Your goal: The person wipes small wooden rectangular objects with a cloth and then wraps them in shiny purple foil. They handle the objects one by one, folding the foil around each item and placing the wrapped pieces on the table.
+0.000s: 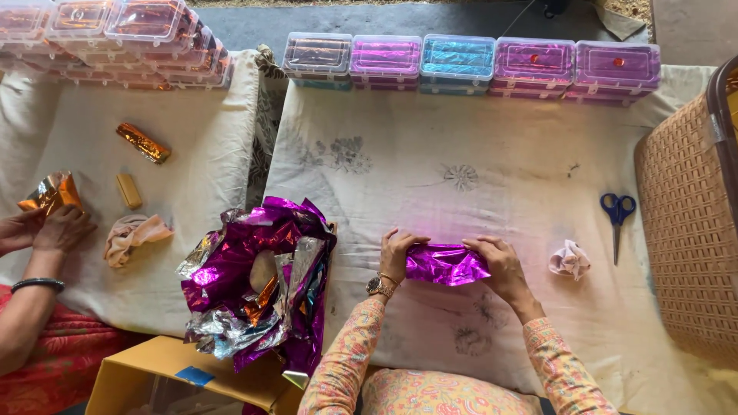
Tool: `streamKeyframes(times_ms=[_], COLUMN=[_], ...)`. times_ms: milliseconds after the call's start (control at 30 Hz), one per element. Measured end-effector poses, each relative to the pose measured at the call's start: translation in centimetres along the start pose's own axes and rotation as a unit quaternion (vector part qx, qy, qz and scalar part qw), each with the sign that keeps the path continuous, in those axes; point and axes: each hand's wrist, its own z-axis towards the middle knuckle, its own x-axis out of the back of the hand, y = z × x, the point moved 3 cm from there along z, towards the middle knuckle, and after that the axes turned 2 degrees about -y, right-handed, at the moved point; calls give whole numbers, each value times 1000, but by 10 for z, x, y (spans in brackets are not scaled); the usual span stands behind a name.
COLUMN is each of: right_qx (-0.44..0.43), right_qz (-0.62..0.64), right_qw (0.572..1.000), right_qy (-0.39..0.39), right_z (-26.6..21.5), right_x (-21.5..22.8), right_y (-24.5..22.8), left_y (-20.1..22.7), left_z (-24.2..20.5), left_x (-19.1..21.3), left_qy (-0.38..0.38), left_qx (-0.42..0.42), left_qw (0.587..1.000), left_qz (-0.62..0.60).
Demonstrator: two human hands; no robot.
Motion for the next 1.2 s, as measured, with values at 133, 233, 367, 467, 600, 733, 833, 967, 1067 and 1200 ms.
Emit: streamKeyframes(times_ms=[133, 233, 367, 467, 600, 733, 833, 967, 1067, 1200], right_qx=[13, 2, 9, 18, -6, -33, -68, -131, -107, -39], right_qz=[-28, -33, -23, -11, -14, -7, 87, 153, 88, 53], right_qw=[999, 999, 1000, 1000, 1000, 999, 992, 977, 989, 998], right_qy=[-11, -4, -4, 3, -5, -32, -63, -70, -49, -2], right_z=[-5, -7, -8, -11, -3, -11, -7, -12, -14, -9], right_x=[-7, -10, -8, -4, -14, -7, -4, -17, -21, -5], right_y=[4, 6, 2, 0, 12, 18, 32, 60, 66, 38], left_y=[-4, 0, 0, -11, -28, -24, -35, -53, -60, -58], left_z=[-4, -2, -9, -23, -22, -28, -12, -4, -3, -1], left_x=[2, 5, 3, -14, -17, -25, -30, -46, -54, -55], left_qy=[-23, -40, -74, -49, -12, -76, -80, -189, -203, -198], left_qx=[-38, -99, -129, -206, -209, -147, -114, -49, -42, 4], left_qw=[998, 989, 982, 967, 958, 975, 987, 976, 976, 979], left_qz=[53, 100, 118, 142, 196, 150, 82, 92, 60, 53])
